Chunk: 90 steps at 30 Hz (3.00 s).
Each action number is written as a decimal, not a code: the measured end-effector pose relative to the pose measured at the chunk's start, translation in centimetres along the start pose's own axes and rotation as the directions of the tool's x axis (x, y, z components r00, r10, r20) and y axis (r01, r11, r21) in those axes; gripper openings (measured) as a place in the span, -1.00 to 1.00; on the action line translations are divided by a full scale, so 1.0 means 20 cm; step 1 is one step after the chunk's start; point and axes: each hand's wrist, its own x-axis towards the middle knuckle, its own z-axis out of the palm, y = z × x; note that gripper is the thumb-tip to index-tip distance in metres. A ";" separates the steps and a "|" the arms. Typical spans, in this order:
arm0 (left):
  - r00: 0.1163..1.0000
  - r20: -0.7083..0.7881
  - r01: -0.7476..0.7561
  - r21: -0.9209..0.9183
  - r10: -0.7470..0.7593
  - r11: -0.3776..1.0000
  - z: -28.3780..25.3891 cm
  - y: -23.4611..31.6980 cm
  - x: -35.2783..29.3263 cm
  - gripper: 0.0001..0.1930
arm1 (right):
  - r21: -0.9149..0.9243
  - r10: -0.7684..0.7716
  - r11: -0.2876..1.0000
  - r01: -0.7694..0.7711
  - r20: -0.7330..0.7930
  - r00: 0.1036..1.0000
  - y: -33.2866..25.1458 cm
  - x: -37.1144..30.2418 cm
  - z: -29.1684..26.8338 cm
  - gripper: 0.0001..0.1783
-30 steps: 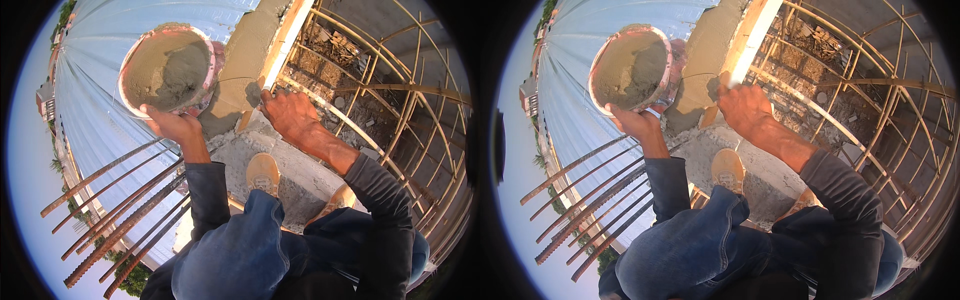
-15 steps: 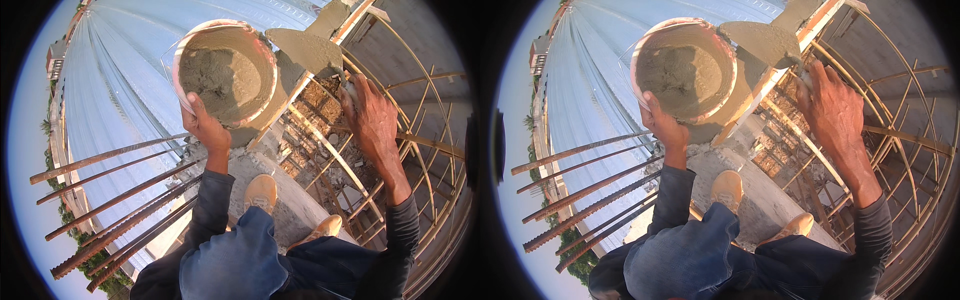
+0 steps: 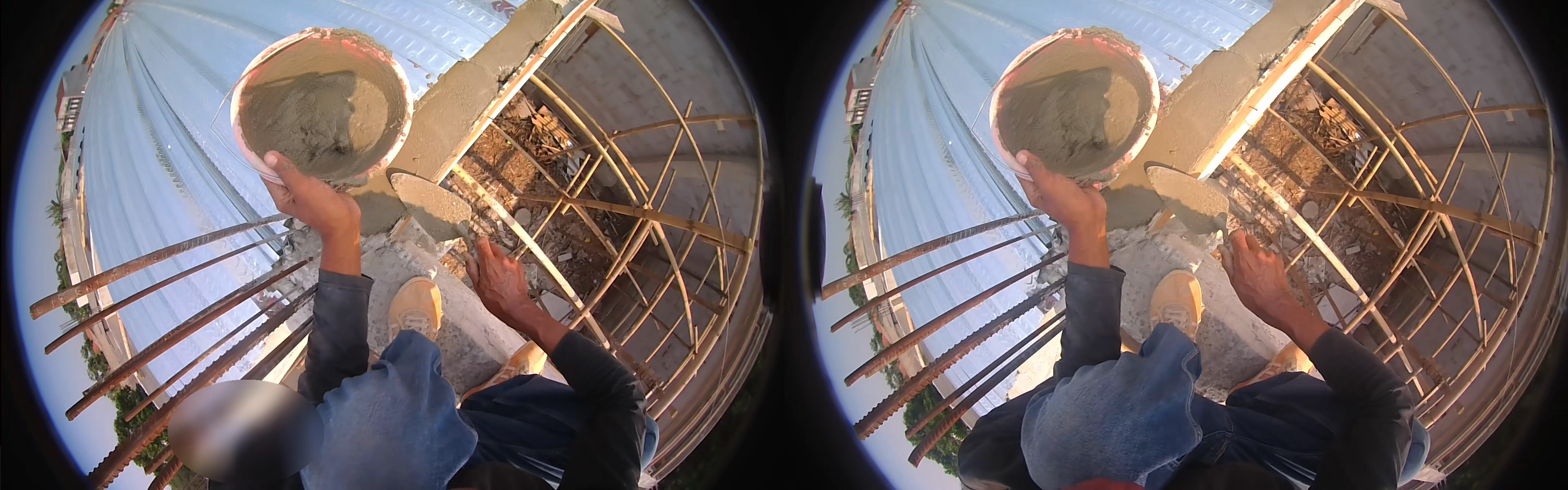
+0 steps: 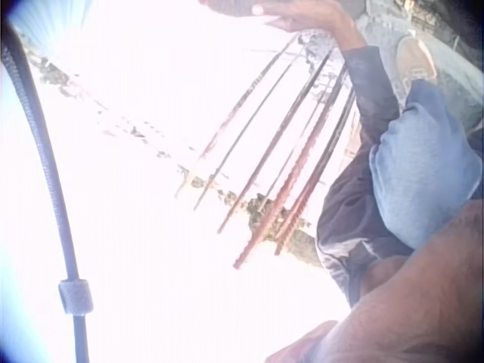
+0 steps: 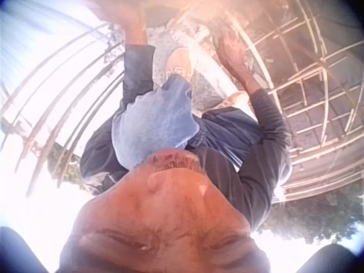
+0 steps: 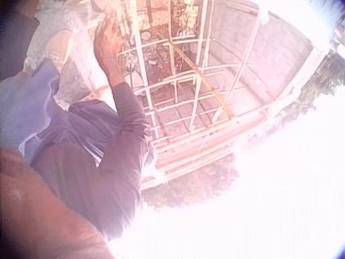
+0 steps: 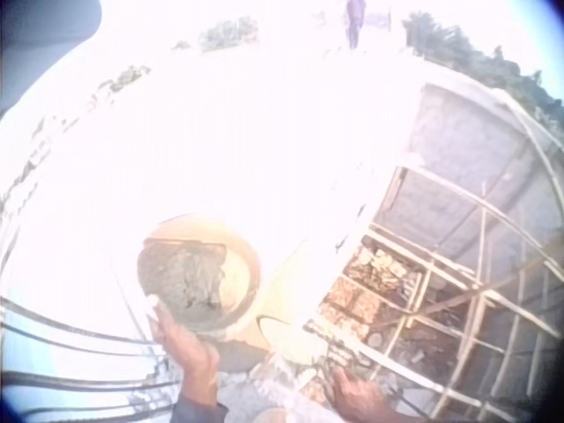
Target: The person scoops cement from a bucket using a trowel and applies it to a concrete beam on a rooftop. The person repeatedly smooths the surface of the beam while standing on a metal roof with scaffolding nearby.
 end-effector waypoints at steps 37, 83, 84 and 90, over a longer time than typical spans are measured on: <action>0.963 0.247 -0.126 0.043 0.111 0.991 -0.05 -0.07 -0.01 -0.71 | -0.838 -0.717 0.456 0.301 -0.145 0.682 -0.60 0.57 -0.66 -0.85; 1.000 0.018 -0.019 -0.039 0.020 0.999 -0.03 -0.09 0.01 -0.54 | 0.937 -0.165 -0.349 -0.033 -0.027 0.986 0.38 1.11 -1.10 -0.56; 1.000 -0.005 -0.019 -0.008 0.019 1.000 -0.05 -0.07 0.01 -0.55 | 0.940 -0.154 -0.342 -0.002 -0.054 0.987 0.34 1.10 -1.11 -0.54; 0.999 -0.037 -0.021 -0.007 0.021 1.000 0.00 -0.03 -0.01 -0.56 | 0.959 0.412 0.209 0.190 -0.263 0.873 0.45 0.93 -1.24 -0.62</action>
